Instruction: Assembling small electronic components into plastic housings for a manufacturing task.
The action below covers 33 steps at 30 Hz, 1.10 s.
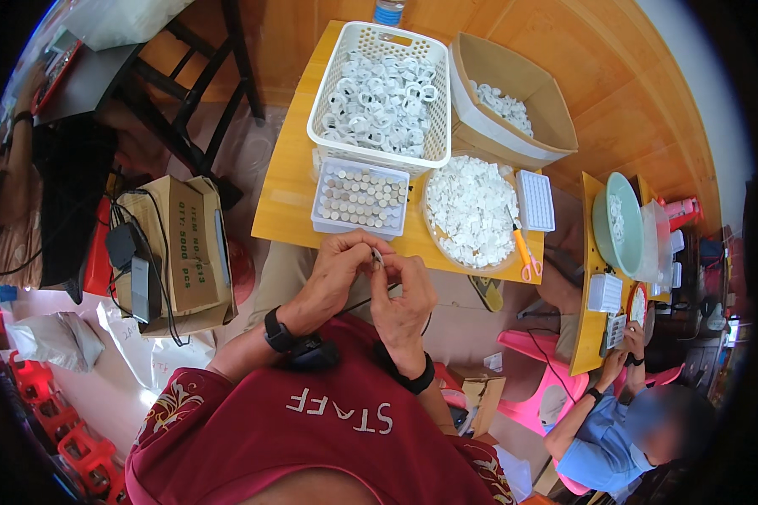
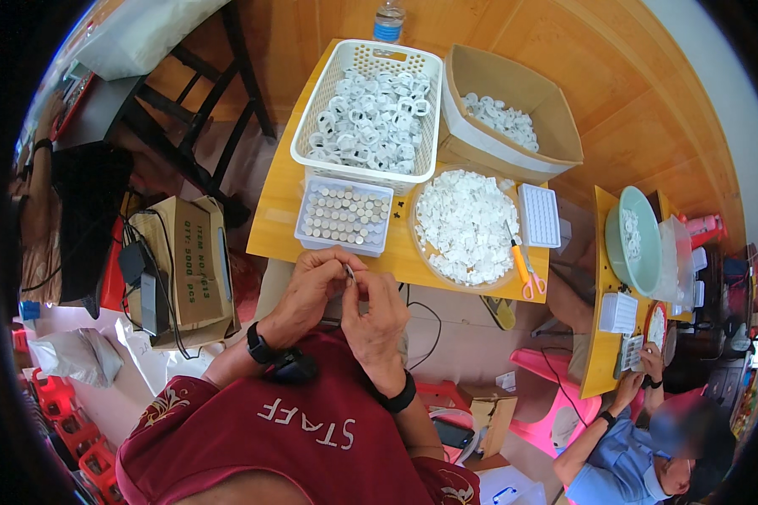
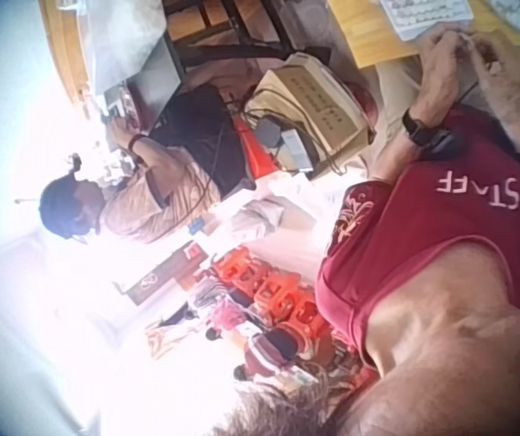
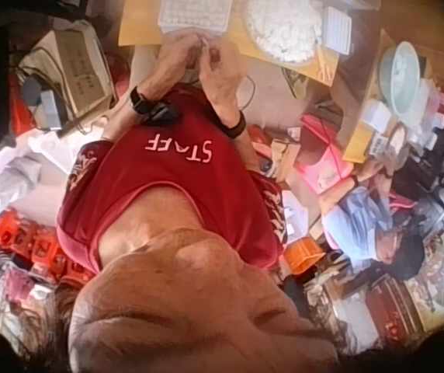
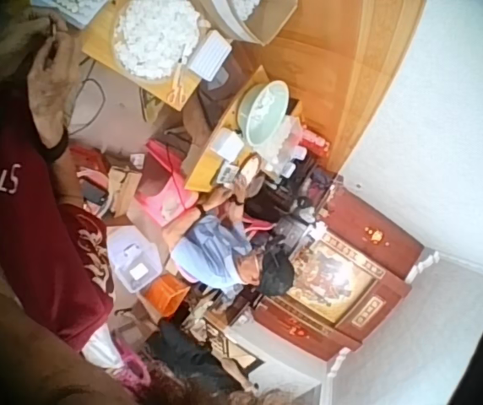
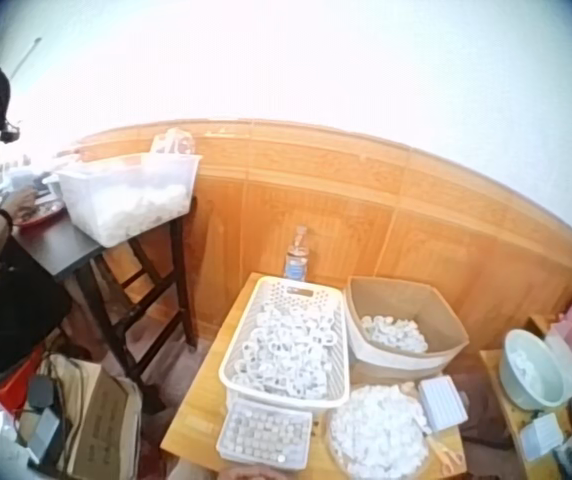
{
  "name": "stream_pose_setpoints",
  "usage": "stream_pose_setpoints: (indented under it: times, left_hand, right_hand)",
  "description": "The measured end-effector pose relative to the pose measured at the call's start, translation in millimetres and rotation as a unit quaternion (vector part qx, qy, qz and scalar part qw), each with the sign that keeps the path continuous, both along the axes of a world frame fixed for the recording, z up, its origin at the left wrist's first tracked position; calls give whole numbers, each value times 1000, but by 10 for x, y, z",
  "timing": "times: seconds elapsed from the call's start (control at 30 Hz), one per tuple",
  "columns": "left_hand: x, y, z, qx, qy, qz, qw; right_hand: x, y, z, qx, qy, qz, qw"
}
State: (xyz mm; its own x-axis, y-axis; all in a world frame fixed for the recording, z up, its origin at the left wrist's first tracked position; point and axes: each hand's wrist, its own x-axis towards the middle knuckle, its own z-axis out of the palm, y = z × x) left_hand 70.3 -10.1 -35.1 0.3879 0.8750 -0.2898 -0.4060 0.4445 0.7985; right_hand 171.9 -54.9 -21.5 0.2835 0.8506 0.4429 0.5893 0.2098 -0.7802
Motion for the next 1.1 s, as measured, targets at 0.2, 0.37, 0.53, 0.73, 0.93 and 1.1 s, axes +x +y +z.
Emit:
stream_pose_setpoints:
  times: [0.2,0.37,0.53,0.73,0.93,1.1]
  left_hand:
    - [166,14,263,-1,-9,-52,999]
    - [181,66,188,-28,-99,-103,989]
    - [195,111,61,-44,-104,-120,986]
    - [142,126,109,-64,-104,-111,986]
    - [134,93,118,-71,-110,-119,984]
    - [121,80,107,-77,-109,-118,984]
  right_hand:
    - [304,46,8,-73,299,13,951]
    - [599,66,18,-137,479,83,863]
    - [557,56,-3,-90,439,46,893]
    - [1338,400,-310,-77,21,-124,989]
    - [1600,570,-516,-150,-148,-44,977]
    - [1586,618,-578,-147,-177,-45,972]
